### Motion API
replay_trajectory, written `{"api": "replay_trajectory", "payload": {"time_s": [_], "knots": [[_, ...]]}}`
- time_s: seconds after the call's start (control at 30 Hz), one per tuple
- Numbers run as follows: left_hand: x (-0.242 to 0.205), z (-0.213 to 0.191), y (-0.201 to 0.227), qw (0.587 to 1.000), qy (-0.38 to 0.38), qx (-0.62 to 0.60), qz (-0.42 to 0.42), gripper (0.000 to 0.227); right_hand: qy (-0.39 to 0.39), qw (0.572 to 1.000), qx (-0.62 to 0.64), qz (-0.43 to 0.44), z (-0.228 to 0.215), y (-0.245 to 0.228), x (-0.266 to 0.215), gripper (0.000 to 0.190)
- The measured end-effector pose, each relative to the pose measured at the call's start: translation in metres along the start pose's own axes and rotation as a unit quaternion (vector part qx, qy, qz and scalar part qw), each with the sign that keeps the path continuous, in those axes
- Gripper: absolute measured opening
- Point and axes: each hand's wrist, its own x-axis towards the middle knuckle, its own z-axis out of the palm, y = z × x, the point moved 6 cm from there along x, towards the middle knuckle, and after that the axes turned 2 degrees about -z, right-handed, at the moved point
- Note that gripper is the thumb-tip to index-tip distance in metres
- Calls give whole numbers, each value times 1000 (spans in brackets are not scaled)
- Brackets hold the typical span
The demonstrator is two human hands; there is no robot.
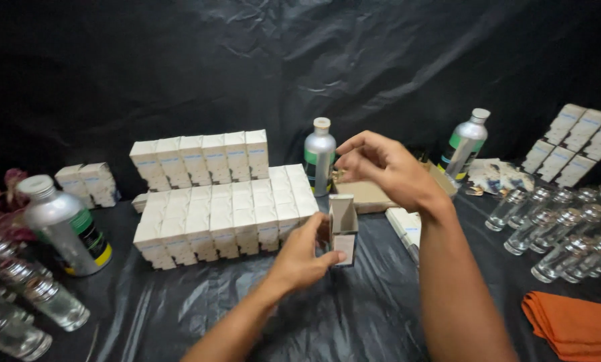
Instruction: Folding cardboard boxes and inserting small perfume bottles into them for packaging.
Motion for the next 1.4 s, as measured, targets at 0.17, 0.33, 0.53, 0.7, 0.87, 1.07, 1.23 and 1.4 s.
{"api": "replay_trajectory", "payload": {"time_s": [0.17, 0.33, 0.53, 0.7, 0.87, 1.07, 1.23, 1.4], "knots": [[21, 30, -30, 998, -1, 38, -45, 57, 127, 981, -137, 45, -39, 87, 36, 14], [35, 50, -34, 998, 9, 50, -45, 56, 104, 941, -319, 45, -37, 172, 80, 15], [38, 60, -36, 996, 84, 5, 26, 44, -10, 947, -317, 55, -12, 192, 101, 39], [40, 59, -40, 996, 74, -55, -9, 49, -52, 934, -351, 36, 3, 205, 118, 47], [42, 60, -45, 996, 78, -19, 24, 52, -50, 917, -395, 28, 8, 217, 126, 19], [39, 57, -34, 997, 61, -39, 4, 49, -35, 908, -417, 29, 7, 218, 126, 16], [37, 53, -30, 996, 73, -42, 29, 47, -30, 922, -382, 58, -3, 188, 117, 17], [37, 54, -34, 997, 73, -32, 23, 47, 44, 943, -330, -4, -30, 164, 113, 13]]}}
